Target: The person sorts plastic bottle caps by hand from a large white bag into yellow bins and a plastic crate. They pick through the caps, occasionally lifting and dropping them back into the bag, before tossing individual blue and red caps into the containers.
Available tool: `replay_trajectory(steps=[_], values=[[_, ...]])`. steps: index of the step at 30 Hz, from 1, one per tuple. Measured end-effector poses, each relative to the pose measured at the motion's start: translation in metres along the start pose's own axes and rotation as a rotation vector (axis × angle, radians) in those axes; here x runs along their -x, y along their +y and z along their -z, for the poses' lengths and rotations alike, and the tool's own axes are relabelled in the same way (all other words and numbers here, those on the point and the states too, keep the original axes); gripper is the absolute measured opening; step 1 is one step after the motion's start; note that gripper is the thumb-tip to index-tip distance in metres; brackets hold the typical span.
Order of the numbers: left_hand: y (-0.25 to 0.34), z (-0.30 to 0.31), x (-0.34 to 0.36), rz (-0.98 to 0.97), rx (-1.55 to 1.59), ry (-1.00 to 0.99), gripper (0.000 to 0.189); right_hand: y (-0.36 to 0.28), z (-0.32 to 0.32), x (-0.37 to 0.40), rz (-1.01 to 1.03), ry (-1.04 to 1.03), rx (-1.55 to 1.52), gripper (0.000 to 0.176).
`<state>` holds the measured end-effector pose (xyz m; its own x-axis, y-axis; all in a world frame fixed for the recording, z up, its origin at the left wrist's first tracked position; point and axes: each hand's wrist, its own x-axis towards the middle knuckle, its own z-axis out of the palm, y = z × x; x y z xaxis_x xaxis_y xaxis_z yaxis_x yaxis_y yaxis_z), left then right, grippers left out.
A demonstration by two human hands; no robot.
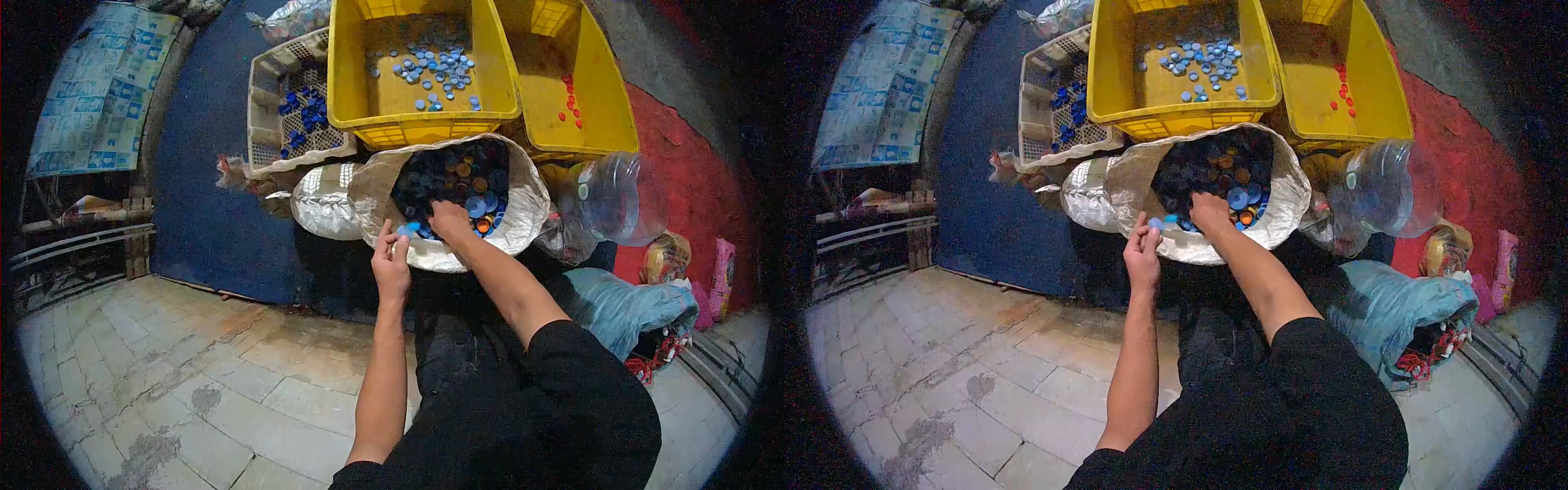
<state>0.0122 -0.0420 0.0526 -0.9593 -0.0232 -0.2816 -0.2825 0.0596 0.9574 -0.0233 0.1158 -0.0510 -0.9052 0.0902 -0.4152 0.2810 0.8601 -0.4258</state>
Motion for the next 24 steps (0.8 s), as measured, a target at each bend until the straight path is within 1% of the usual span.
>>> replay_trajectory(steps=[1, 2, 4, 6, 7, 9, 12, 14, 15, 18, 19, 20, 21, 22, 24], values=[[0.001, 0.001, 0.0, 0.011, 0.052, -0.006, 0.017, 0.001, 0.001, 0.0, 0.001, -0.068, 0.029, 0.028], [0.002, 0.002, 0.0, 0.02, 0.105, -0.012, 0.013, 0.003, -0.007, -0.002, -0.003, -0.073, 0.029, 0.028], [0.001, 0.01, 0.005, 0.048, 0.114, -0.024, 0.012, 0.005, -0.017, -0.005, 0.061, 0.014, 0.081, 0.023], [0.0, 0.016, 0.01, 0.138, 0.125, -0.047, 0.012, 0.008, -0.014, -0.006, 0.068, 0.01, 0.096, 0.022], [0.001, 0.015, 0.015, 0.185, 0.095, -0.002, 0.011, 0.007, -0.01, -0.005, 0.077, -0.002, 0.109, 0.022], [-0.006, 0.022, 0.022, 0.165, 0.104, -0.03, 0.011, 0.007, -0.01, -0.007, 0.078, 0.025, 0.116, 0.022], [0.001, 0.019, 0.031, 0.16, 0.167, -0.078, 0.011, 0.009, -0.017, -0.012, 0.092, 0.038, 0.147, 0.022], [0.013, 0.013, 0.037, 0.183, 0.181, -0.129, 0.012, 0.01, -0.008, -0.013, 0.107, 0.038, 0.17, 0.023], [0.002, 0.015, 0.035, 0.169, 0.221, -0.167, 0.01, 0.011, -0.005, -0.011, 0.129, 0.065, 0.169, 0.023], [0.016, 0.007, 0.035, 0.209, 0.28, -0.159, 0.01, 0.024, -0.002, -0.001, 0.17, 0.098, 0.151, 0.025], [0.017, 0.006, 0.033, 0.189, 0.307, -0.172, 0.016, 0.026, 0.006, 0.006, 0.13, 0.168, 0.073, 0.024], [0.015, 0.005, 0.031, 0.18, 0.316, -0.18, 0.016, 0.026, 0.015, 0.014, 0.091, 0.237, -0.003, 0.024], [0.013, 0.005, 0.028, 0.222, 0.343, -0.153, 0.019, 0.026, 0.025, 0.02, 0.033, 0.286, -0.105, 0.022], [0.016, 0.002, 0.026, 0.265, 0.372, -0.126, 0.023, 0.03, 0.033, 0.026, 0.034, 0.3, -0.093, 0.022], [0.024, 0.001, 0.023, 0.365, 0.372, -0.158, 0.032, 0.042, 0.052, 0.039, -0.006, 0.359, -0.288, 0.016]])
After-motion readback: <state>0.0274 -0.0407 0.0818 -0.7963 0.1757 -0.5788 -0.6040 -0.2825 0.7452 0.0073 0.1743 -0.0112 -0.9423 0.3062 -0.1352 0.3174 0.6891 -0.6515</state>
